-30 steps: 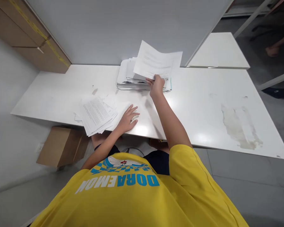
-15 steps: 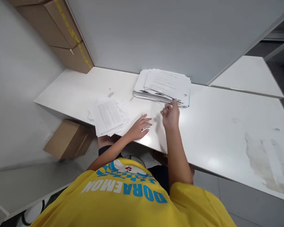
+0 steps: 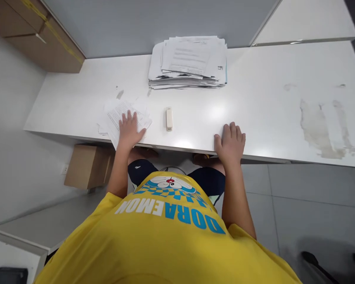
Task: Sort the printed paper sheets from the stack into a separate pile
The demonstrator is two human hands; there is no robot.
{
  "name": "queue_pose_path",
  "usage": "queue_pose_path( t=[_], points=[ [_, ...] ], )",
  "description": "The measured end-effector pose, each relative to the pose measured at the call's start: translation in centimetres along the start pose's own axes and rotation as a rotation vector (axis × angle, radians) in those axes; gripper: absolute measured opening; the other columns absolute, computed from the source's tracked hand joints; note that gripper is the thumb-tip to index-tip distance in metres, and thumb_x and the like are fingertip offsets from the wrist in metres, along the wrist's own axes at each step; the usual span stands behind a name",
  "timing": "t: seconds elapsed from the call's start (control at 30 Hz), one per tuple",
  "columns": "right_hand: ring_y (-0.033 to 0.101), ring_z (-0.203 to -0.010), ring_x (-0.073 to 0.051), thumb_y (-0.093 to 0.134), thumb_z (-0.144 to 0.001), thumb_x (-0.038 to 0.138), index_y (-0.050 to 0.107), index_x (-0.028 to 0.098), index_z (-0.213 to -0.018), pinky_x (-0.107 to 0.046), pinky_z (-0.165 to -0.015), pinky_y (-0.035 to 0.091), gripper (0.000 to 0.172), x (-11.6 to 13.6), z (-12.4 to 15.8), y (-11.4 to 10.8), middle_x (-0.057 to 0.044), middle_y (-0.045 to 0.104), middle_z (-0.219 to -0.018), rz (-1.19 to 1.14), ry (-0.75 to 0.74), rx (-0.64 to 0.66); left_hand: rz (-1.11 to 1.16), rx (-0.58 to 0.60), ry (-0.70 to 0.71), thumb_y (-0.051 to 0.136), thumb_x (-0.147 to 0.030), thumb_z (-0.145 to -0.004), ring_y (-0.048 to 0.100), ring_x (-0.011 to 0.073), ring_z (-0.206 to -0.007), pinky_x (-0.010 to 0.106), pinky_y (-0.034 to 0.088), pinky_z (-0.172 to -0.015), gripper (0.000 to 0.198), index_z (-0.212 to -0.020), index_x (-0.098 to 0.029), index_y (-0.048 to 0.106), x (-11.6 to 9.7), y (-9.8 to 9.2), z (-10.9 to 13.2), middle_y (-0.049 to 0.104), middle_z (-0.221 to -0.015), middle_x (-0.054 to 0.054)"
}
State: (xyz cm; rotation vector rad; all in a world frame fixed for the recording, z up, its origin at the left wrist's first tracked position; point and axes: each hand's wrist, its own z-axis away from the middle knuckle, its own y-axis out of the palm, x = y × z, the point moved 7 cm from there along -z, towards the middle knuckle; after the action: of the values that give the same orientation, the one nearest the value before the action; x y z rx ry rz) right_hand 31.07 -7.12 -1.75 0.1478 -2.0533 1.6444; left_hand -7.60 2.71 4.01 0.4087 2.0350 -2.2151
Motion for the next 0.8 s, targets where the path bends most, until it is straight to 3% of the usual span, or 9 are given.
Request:
queue_pose_path(
  t=[0.07,0.17,0.23,0.37,0.53,0.67,0.8],
  points=[
    [0.029,-0.15,-0.038,0.036,-0.096,0.043,0.042,0.012,-0.15,-0.065,-0.119,0.023,0.062,0.1,0.4,0.7,-0.02,0.033,-0.162,0.094,-0.01,0.045,-0.054,0.058,-0.113,0.048,-0.044,-0.096,0.014,0.0412,-0.156,0.063,0.015,-0.124,0.073,-0.159,-0.012,0.029,3.0,0.0,0.9,0.02,-0.168,0.018],
    [0.028,-0.151,-0.037,0.032,-0.098,0.045,0.038,0.014,-0.153,-0.065,-0.119,0.023,0.064,0.3,0.3,1.1,-0.018,0.033,-0.162,0.104,-0.001,0.059,-0.1,0.026,-0.094,0.027,-0.029,-0.102,0.023,0.0356,-0.155,0.056,0.024,-0.123,0.057,-0.155,-0.012,0.038,4.3,0.0,1.9,0.03,-0.165,0.016],
    [0.028,-0.151,-0.037,0.031,-0.098,0.047,0.039,0.016,-0.153,-0.065,-0.119,0.022,0.064,0.4,0.2,1.1,-0.016,0.033,-0.163,0.084,0.004,0.048,-0.098,0.008,-0.066,0.028,-0.033,-0.102,0.024,0.0348,-0.155,0.054,0.027,-0.123,0.057,-0.155,-0.013,0.039,4.2,0.2,2.4,0.031,-0.165,0.015],
    [0.027,-0.151,-0.036,0.031,-0.098,0.047,0.039,0.017,-0.153,-0.064,-0.12,0.022,0.064,0.5,0.3,0.9,-0.016,0.032,-0.163,0.067,0.008,0.044,-0.098,0.033,-0.033,0.051,-0.058,-0.093,0.017,0.0392,-0.156,0.054,0.02,-0.125,0.078,-0.157,-0.017,0.036,3.8,0.5,2.8,0.024,-0.168,0.014],
    [0.027,-0.152,-0.036,0.032,-0.097,0.046,0.039,0.014,-0.153,-0.064,-0.121,0.02,0.065,0.8,0.4,0.7,-0.017,0.032,-0.163,0.069,0.025,0.062,-0.108,0.05,-0.012,0.04,-0.043,-0.101,0.038,0.0305,-0.148,0.044,0.03,-0.122,0.059,-0.152,-0.014,0.044,3.3,-0.6,2.4,0.044,-0.159,0.014],
    [0.027,-0.151,-0.036,0.031,-0.097,0.045,0.039,0.015,-0.153,-0.063,-0.121,0.02,0.064,1.0,0.4,0.4,-0.016,0.031,-0.164,0.076,0.032,0.068,-0.165,0.11,-0.01,0.057,-0.052,-0.093,0.037,0.0377,-0.146,0.047,0.033,-0.119,0.077,-0.155,-0.011,0.038,1.9,-1.0,2.4,0.037,-0.162,0.017],
    [0.027,-0.151,-0.036,0.031,-0.097,0.045,0.04,0.017,-0.153,-0.063,-0.121,0.02,0.063,1.0,0.4,0.4,-0.015,0.032,-0.164,0.059,0.029,0.059,-0.248,0.066,-0.05,0.054,-0.042,-0.096,0.049,0.0385,-0.13,0.048,0.042,-0.107,0.064,-0.151,-0.011,0.043,0.0,-0.8,2.9,0.051,-0.149,0.02]
  ],
)
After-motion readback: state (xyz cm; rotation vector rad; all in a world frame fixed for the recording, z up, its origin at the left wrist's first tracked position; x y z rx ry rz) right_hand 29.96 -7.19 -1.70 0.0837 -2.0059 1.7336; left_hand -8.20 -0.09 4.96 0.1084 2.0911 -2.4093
